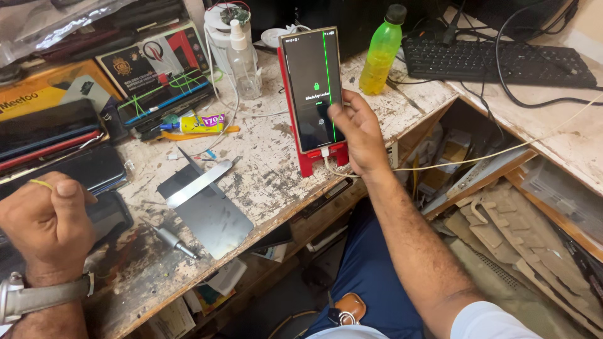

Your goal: The person powers on a Vivo smartphone, waits for the boot screen, and then enters a passcode to unlock the device. After unlocking, they briefly navigate the home screen and then place the phone down on the workbench.

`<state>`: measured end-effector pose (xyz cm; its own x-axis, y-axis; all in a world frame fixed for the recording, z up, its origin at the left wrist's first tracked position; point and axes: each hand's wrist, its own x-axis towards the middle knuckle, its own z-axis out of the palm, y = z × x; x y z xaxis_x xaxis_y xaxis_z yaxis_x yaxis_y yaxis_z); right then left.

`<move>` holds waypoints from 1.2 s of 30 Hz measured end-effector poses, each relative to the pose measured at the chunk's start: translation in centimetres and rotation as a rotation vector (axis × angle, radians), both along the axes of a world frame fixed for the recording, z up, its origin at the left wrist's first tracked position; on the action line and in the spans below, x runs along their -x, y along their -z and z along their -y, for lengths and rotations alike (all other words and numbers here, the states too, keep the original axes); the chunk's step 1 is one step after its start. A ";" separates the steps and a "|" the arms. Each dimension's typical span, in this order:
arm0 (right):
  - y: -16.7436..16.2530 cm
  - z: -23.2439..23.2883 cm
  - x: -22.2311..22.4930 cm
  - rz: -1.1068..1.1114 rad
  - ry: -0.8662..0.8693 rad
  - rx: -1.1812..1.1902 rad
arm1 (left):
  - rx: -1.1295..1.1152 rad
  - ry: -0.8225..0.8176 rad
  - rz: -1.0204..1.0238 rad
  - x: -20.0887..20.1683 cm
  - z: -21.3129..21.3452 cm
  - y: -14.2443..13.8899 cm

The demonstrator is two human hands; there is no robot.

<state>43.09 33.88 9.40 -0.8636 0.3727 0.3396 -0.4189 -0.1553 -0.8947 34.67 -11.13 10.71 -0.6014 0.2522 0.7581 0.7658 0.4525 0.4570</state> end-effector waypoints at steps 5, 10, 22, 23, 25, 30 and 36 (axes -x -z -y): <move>0.1 -0.3 -0.2 0.007 0.015 -0.004 | 0.003 -0.004 0.003 0.0 0.1 0.3; 0.8 -0.7 0.1 0.044 0.076 0.012 | 0.022 -0.034 0.027 0.1 0.3 0.7; -0.6 0.0 0.2 0.032 0.254 -0.312 | 0.018 -0.028 0.007 -0.3 -0.2 -0.1; -0.9 0.2 0.1 0.029 0.338 -0.460 | 0.014 -0.022 0.005 -0.4 -0.3 -0.3; -1.4 0.5 -0.1 -0.107 0.455 -0.736 | 0.000 -0.003 0.004 -0.5 -0.4 -0.4; -1.7 0.7 -0.1 -0.083 0.596 -1.090 | 0.011 -0.014 0.005 0.0 0.2 0.4; -0.5 0.6 -0.5 -0.061 0.294 -0.417 | 0.000 -0.003 -0.001 0.2 0.5 1.0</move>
<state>43.63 33.24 9.91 -0.7164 0.4190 0.5579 -0.4448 0.3417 -0.8279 34.44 -11.64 9.69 -0.6012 0.2501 0.7590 0.7650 0.4546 0.4561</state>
